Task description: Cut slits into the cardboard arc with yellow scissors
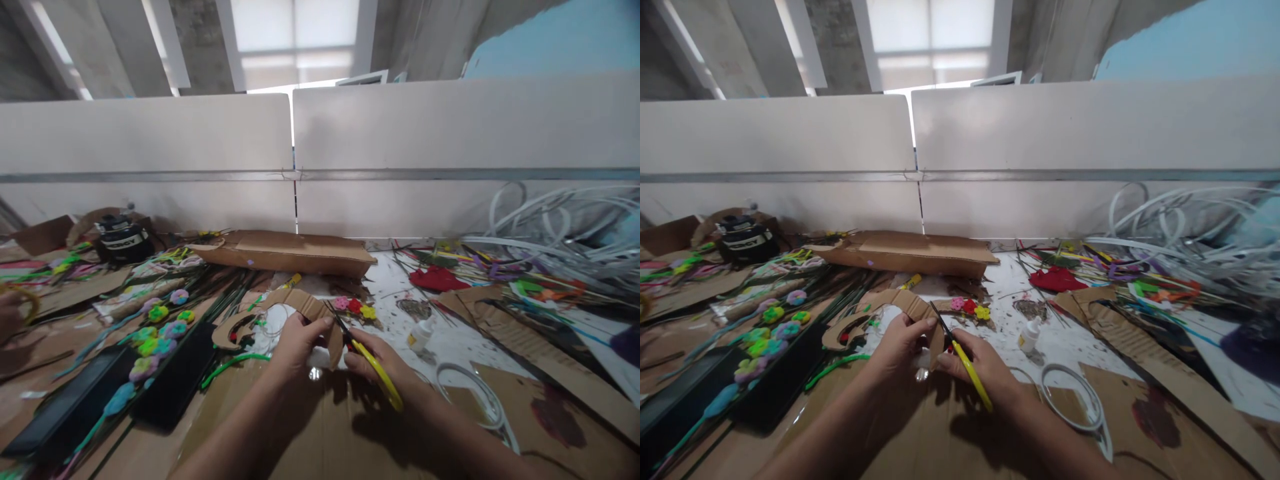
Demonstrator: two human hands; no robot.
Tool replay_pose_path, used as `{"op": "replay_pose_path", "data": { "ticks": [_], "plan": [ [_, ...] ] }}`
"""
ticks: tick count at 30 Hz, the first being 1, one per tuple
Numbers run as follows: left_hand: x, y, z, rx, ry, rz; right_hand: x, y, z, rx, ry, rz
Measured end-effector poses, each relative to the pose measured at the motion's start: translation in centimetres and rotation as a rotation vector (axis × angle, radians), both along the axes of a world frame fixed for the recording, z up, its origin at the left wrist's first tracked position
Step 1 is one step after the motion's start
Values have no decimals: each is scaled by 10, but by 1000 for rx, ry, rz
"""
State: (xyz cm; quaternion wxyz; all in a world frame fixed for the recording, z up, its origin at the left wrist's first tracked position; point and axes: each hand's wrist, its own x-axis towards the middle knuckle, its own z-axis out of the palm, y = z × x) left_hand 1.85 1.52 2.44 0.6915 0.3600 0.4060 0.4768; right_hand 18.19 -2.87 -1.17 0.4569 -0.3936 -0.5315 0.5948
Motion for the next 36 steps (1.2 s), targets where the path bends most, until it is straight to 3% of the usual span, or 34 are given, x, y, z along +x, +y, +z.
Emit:
{"op": "replay_pose_path", "data": {
  "ticks": [6, 19, 29, 36],
  "plan": [
    [-1, -1, -2, 62, 25, -9, -2, -7, 11, -68, -49, -1],
    [-1, -1, -4, 30, 22, -1, 0, -7, 17, -11, -138, -46],
    [1, -4, 1, 16, -38, -49, 7, -3, 8, 91, -253, -84],
    [2, -3, -3, -33, -21, -9, 5, -6, 4, 15, -305, -139]
  ]
}}
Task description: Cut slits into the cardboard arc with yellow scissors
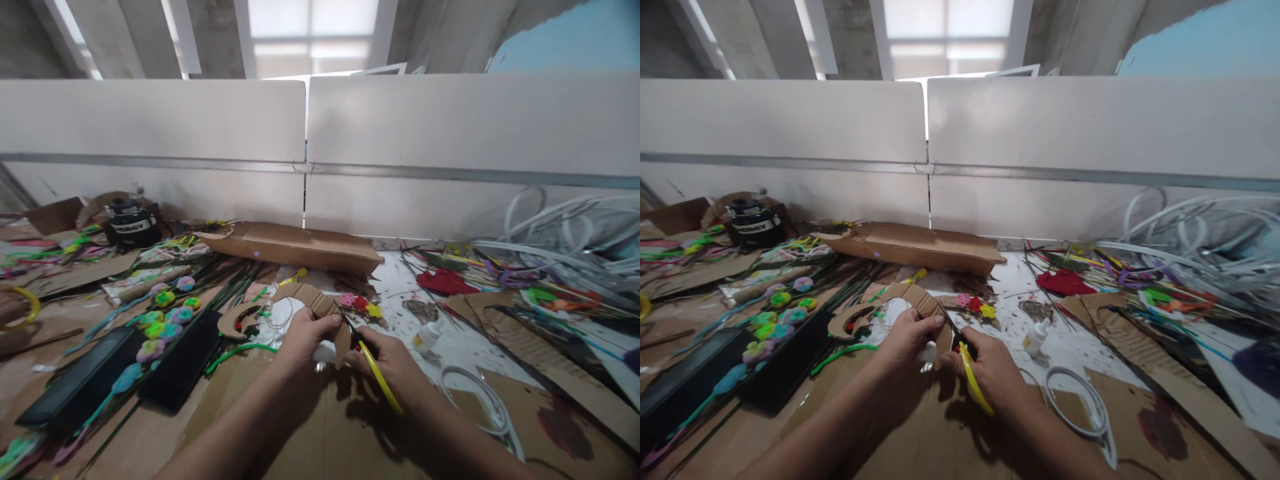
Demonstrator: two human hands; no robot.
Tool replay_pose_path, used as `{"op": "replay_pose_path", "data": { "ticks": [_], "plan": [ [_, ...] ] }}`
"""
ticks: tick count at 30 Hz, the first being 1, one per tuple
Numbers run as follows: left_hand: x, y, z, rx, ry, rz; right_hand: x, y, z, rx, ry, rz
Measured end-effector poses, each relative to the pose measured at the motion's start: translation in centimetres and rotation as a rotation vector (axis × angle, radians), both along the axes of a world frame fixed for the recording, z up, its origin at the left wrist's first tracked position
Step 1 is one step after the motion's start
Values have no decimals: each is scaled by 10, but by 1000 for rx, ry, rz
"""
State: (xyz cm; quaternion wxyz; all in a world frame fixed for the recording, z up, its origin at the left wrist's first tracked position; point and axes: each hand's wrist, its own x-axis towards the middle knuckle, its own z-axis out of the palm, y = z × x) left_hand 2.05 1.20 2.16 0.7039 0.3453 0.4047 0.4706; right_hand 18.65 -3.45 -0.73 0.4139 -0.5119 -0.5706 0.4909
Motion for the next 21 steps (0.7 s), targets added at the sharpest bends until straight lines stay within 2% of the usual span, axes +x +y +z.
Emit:
{"op": "replay_pose_path", "data": {
  "ticks": [5, 7, 10, 15, 18, 21],
  "plan": [
    [1, 0, -1, -25, -10, 44, -8, -8, -4, -132, 70, -4],
    [1, 0, -2, -10, -32, 18, -9, -9, -4, -139, 89, 6],
    [1, 2, -5, 14, -73, -26, -7, -3, -2, -101, 98, 62],
    [0, 5, -11, 27, -80, -10, 2, 9, 1, 92, 19, 170],
    [-1, 5, -11, 47, -73, 0, 6, 9, 1, 94, -22, 205],
    [-1, 5, -10, 53, -63, -4, 7, 8, 2, 92, -67, 166]
  ]
}}
